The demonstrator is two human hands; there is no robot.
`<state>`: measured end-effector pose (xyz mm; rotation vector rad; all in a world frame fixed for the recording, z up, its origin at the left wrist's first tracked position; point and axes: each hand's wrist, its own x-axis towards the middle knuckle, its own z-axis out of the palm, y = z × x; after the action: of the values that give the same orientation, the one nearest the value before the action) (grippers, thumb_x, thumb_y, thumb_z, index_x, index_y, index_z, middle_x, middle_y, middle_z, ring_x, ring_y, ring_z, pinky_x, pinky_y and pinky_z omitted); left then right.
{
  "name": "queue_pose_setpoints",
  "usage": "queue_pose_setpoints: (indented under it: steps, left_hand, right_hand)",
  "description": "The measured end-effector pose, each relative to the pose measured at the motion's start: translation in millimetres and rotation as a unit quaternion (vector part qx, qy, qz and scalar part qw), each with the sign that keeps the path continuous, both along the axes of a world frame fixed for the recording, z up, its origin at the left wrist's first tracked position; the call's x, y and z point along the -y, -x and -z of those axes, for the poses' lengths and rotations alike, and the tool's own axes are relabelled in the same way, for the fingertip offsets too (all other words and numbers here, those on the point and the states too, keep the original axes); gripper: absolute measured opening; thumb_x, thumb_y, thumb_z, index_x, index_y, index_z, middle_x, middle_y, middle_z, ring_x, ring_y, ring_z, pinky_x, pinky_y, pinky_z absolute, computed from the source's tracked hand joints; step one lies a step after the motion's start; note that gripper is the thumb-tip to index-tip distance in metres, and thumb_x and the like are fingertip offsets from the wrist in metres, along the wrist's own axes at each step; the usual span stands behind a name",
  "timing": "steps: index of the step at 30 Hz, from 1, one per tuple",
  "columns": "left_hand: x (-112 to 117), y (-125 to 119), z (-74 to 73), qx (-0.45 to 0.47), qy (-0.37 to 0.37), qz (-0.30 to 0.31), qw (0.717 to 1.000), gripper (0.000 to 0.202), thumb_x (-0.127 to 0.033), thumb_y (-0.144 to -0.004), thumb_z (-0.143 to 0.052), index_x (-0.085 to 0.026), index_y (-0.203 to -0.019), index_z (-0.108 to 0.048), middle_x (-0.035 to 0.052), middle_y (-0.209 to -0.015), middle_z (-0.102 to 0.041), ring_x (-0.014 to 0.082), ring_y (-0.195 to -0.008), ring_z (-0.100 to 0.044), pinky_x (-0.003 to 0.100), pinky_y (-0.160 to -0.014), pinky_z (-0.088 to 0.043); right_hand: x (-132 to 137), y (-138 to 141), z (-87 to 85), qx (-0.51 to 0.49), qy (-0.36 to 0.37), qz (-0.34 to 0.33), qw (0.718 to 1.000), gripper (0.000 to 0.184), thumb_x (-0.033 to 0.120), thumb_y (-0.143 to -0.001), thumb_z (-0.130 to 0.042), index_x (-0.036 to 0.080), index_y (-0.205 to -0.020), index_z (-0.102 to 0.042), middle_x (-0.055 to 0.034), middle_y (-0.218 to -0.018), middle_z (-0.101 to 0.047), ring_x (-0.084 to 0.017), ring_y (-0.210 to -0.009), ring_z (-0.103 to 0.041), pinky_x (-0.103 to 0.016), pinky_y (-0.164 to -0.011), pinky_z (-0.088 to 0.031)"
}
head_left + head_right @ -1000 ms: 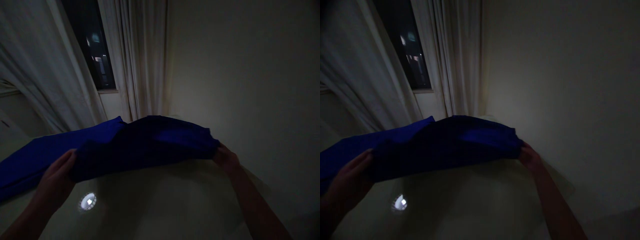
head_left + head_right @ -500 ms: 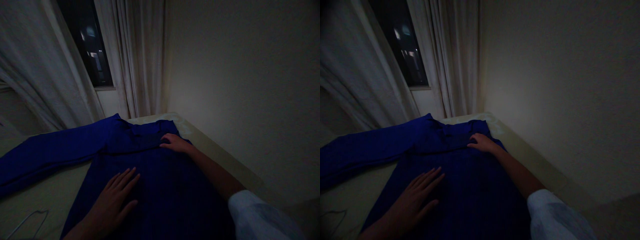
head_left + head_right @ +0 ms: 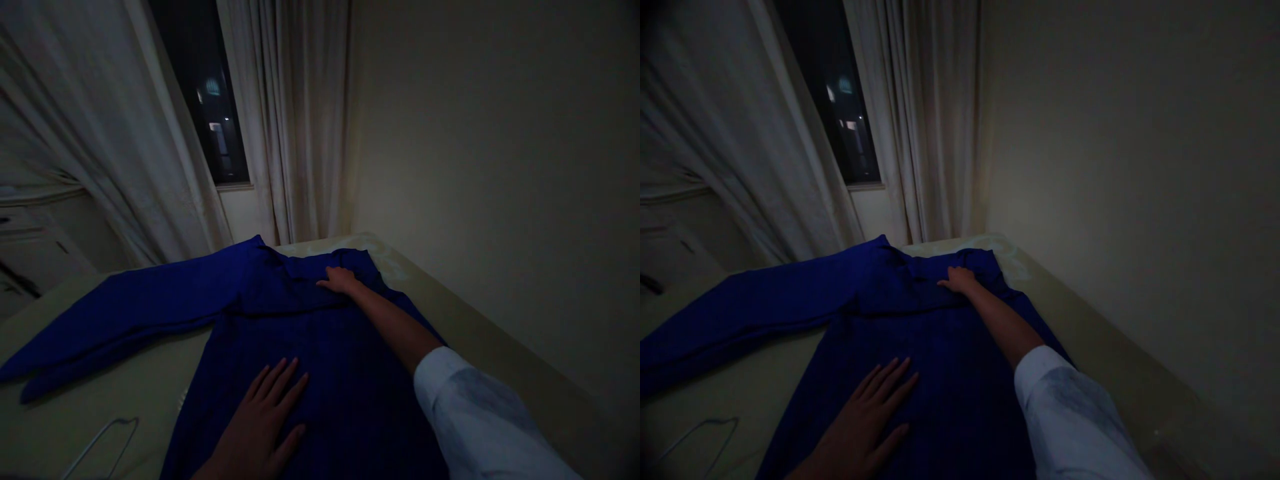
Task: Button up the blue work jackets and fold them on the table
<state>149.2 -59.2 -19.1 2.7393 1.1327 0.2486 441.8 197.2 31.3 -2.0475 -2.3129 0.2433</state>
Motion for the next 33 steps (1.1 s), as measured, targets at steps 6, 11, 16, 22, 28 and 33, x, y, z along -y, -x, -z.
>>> queue_pose_setpoints:
  steps: [6,11,16,22,28,33]
  left_hand:
    - [-8.9,1.8,11.8,0.014,0.042,0.002,0.999,0.084,-0.064,-0.093,-0.053,-0.049,-0.165,-0.011,-0.0025,-0.171,-0.022,0.0314,-0.156,-0.029,0.05,-0.129,-0.035]
    - [-17.5,1.9,30.2,0.017,0.015,0.009,1.0,0.087,-0.068,-0.089,-0.057,-0.05,-0.164,-0.016,-0.0009,-0.169,-0.027,0.0284,-0.153,-0.034,0.037,-0.131,-0.024]
    - [-16.0,0.2,31.4,0.023,0.01,0.013,1.0,0.089,-0.071,-0.089,-0.056,-0.05,-0.164,-0.013,-0.0003,-0.169,-0.027,0.0299,-0.152,-0.037,0.042,-0.13,-0.029]
    - [-8.7,-3.3,7.9,0.034,0.063,0.0,0.997,0.085,-0.067,-0.092,-0.054,-0.049,-0.164,-0.013,0.0,-0.17,-0.025,0.0333,-0.155,-0.03,0.056,-0.125,-0.041]
    - [-6.7,-2.5,3.4,0.032,0.085,-0.001,0.996,0.08,-0.067,-0.096,-0.048,-0.05,-0.164,-0.009,-0.0007,-0.171,-0.02,0.0357,-0.156,-0.026,0.063,-0.126,-0.038]
    - [-3.8,-3.9,2.7,0.033,0.074,-0.003,0.997,0.079,-0.067,-0.097,-0.047,-0.052,-0.164,-0.009,-0.001,-0.171,-0.021,0.0367,-0.156,-0.026,0.065,-0.126,-0.038]
  right_hand:
    - [-30.6,25.4,-11.5,0.024,-0.036,-0.101,0.994,0.089,0.075,-0.083,-0.071,0.024,-0.151,-0.048,-0.0214,-0.137,-0.067,-0.04,-0.124,-0.066,-0.048,-0.099,-0.052]
    - [-40.6,65.0,-0.7,0.054,-0.049,-0.164,0.984,0.034,0.041,-0.099,-0.061,0.024,-0.128,-0.067,-0.0168,-0.126,-0.074,-0.036,-0.117,-0.07,-0.047,-0.098,-0.053]
    - [-83.9,73.8,-44.4,0.013,-0.123,-0.11,0.986,0.05,0.019,-0.103,-0.044,0.017,-0.152,-0.05,-0.0198,-0.138,-0.067,-0.032,-0.129,-0.064,-0.049,-0.108,-0.049]
    - [-84.9,44.4,-58.7,-0.167,-0.147,-0.133,0.966,0.046,0.036,-0.104,-0.053,0.019,-0.147,-0.058,-0.0125,-0.137,-0.069,-0.026,-0.122,-0.067,-0.04,-0.109,-0.05]
    - [-25.7,-21.4,-7.5,-0.034,0.083,-0.155,0.984,0.099,0.056,-0.058,-0.097,0.021,-0.144,-0.062,-0.0175,-0.143,-0.061,-0.04,-0.132,-0.058,-0.048,-0.111,-0.047]
    - [-18.7,-67.4,8.1,-0.071,0.066,-0.111,0.989,0.1,0.063,-0.064,-0.092,0.022,-0.149,-0.057,-0.0173,-0.146,-0.058,-0.038,-0.135,-0.055,-0.047,-0.113,-0.045]
